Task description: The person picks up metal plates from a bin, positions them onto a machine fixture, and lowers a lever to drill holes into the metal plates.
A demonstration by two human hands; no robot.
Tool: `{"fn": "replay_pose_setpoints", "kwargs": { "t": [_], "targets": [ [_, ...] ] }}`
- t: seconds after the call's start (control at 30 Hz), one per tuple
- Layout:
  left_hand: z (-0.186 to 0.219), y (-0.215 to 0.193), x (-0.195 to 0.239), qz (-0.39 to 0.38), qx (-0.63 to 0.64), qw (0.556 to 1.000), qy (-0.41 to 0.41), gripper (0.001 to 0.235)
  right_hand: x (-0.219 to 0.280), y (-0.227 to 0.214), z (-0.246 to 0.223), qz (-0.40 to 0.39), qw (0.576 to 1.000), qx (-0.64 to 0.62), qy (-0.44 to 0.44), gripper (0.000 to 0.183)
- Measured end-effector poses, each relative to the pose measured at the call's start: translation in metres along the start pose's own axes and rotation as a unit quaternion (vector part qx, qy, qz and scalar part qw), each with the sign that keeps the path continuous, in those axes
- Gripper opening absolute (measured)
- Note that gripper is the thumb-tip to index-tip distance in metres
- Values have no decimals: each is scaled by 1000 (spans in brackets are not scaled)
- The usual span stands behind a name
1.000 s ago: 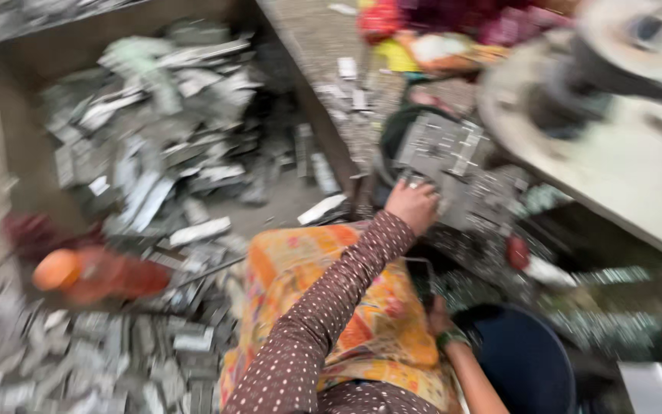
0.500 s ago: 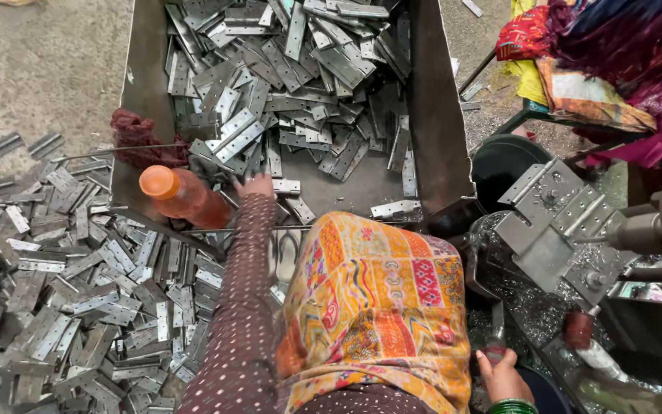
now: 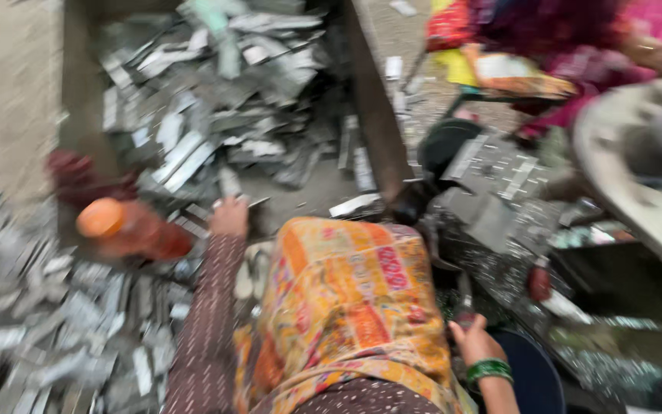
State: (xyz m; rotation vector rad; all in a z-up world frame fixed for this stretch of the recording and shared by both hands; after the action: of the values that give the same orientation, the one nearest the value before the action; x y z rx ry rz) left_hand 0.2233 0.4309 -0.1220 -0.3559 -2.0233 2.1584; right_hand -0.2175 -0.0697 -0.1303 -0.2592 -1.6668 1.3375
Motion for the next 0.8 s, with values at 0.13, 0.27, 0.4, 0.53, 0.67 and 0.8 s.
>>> {"fn": "replay_pose_setpoints", "kwargs": {
  "t": [0.13, 0.27, 0.4, 0.53, 0.67, 0.8],
  "targets": [
    [93, -93, 5, 53, 32, 995, 78, 20, 15, -13, -14, 8, 999, -48, -7, 68],
    [213, -175, 11, 181, 44, 966, 178, 30, 30, -31, -24, -7, 998, -55, -10, 67],
    [340, -176, 16, 145, 381, 896, 176, 25, 38, -37, -27, 20, 997, -62, -33, 66],
    [456, -154, 64, 205, 86, 882, 415, 47, 38, -28, -21, 26, 996, -84, -33, 65],
    [475, -122, 73, -4, 138, 910, 391, 49, 30, -21, -19, 35, 993, -96, -50, 63],
    [486, -135, 90, 138, 96, 913, 372, 58, 31, -25, -22, 35, 992, -107, -61, 60]
  ]
}}
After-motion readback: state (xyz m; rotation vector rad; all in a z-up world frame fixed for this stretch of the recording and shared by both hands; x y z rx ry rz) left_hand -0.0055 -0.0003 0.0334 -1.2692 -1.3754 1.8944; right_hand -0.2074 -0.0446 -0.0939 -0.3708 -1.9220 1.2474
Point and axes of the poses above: each hand's wrist, its own x-axis away from the middle knuckle, its own y-axis out of the palm, z = x × y, the point moved 6 cm from there along -x, towards the middle knuckle, and after that the axes turned 1 degree about -z, right-handed, at the moved point
